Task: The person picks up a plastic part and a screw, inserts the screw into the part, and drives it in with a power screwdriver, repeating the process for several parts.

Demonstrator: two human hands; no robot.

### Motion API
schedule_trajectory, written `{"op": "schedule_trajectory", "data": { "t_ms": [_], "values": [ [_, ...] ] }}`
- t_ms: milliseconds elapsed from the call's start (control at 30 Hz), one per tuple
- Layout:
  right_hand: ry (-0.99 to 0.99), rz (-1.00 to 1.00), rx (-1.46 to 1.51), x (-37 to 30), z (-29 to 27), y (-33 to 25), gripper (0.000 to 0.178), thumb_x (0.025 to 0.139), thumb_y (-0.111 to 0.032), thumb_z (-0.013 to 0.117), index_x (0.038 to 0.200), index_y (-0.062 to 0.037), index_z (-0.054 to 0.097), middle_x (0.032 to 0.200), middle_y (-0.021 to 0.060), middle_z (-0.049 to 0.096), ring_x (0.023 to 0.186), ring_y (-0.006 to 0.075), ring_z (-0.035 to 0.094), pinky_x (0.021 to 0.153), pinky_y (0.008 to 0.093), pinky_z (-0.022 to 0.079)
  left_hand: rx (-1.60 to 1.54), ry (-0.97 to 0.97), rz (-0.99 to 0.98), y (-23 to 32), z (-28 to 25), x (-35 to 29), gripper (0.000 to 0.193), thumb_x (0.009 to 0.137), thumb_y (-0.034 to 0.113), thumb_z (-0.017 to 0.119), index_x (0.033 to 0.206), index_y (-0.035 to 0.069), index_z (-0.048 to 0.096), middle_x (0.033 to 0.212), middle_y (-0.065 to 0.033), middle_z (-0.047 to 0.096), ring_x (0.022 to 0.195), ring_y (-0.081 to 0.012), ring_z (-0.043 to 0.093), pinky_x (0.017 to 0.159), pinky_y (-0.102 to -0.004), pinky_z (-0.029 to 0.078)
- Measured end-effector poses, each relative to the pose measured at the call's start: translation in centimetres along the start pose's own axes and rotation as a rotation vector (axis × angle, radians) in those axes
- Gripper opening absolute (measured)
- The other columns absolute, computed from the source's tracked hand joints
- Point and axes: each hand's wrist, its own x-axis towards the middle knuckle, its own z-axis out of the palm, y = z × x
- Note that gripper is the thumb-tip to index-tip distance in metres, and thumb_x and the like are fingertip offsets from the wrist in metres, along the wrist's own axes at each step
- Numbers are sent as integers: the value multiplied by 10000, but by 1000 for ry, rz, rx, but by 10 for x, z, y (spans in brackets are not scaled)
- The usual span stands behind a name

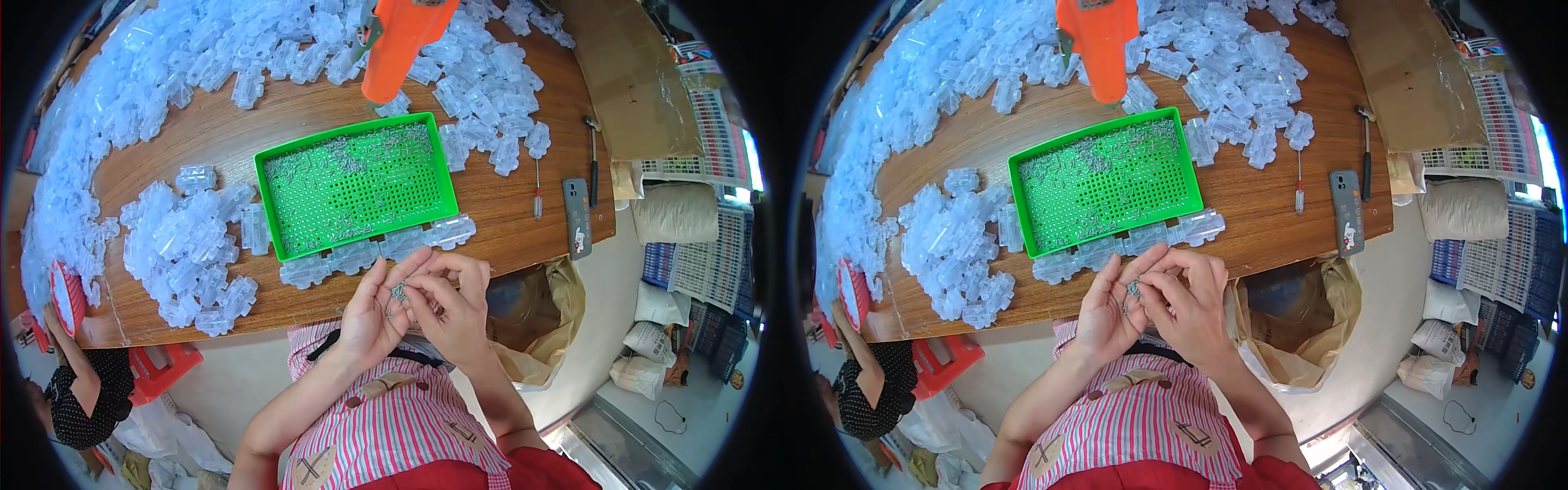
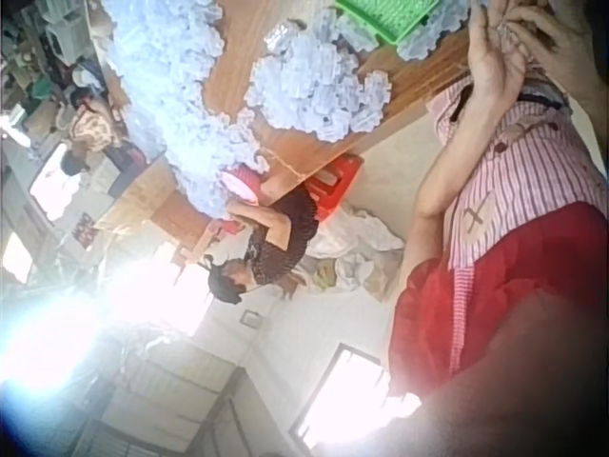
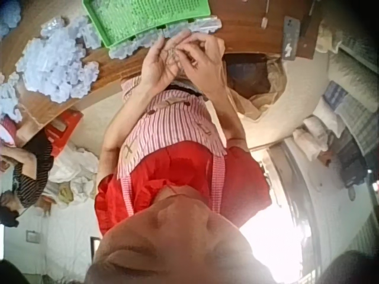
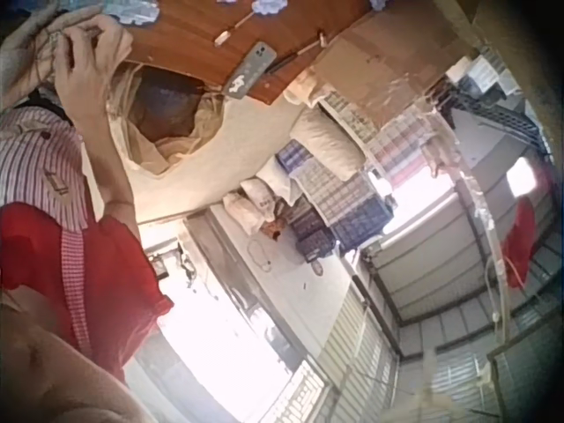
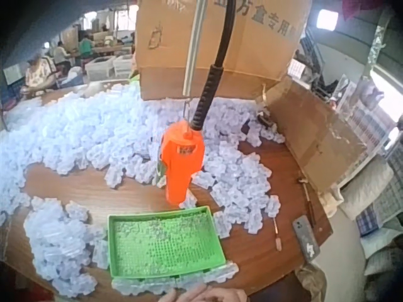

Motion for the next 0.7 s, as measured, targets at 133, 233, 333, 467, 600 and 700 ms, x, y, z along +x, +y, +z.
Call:
{"op": "schedule_trajectory", "data": {
  "t_ms": [133,233,333,467,600,700],
  "values": [
    [-10,21,7,-2,5,2,180,764,-108,717,927,-104,640,1028,39,565,957,244,489,835,386,364,-29,-14,-11,-2,-5,1,571,1033,403,285,1444,10,325,1353,-165,506,1157,-181,567,993,-306,469],
    [-42,48,46,-3,4,2,179,794,-112,681,957,-98,609,1060,55,551,972,263,479,852,396,356,-161,-125,-27,-3,-14,1,564,1034,397,280,1437,5,332,1298,-152,550,1127,-179,590,972,-319,488],
    [-46,64,69,-7,1,8,176,822,-116,644,984,-91,580,1087,65,537,981,272,471,863,407,349,-13,87,-6,-2,-1,2,534,1033,376,322,1406,-2,376,1232,-134,588,1076,-175,617,946,-326,509],
    [-59,50,-23,-11,-10,13,179,828,-113,632,993,-89,568,1085,70,530,978,283,473,861,415,352,242,217,-7,-5,-5,-1,361,997,239,503,1227,-38,532,1156,-137,627,995,-164,650,903,-295,534],
    [-107,-30,-158,-12,-16,16,181,827,-120,633,990,-95,557,1071,75,523,976,296,475,854,426,356,445,254,-37,-10,-9,0,234,951,224,594,1030,4,598,1010,-114,665,911,-174,676,813,-267,566],
    [-97,-37,-169,-13,-14,17,175,831,-115,632,984,-90,551,1064,81,521,975,300,478,854,427,360,443,260,-57,-9,-12,3,224,956,225,587,1008,9,612,987,-109,670,908,-173,676,804,-264,566]
  ]
}}
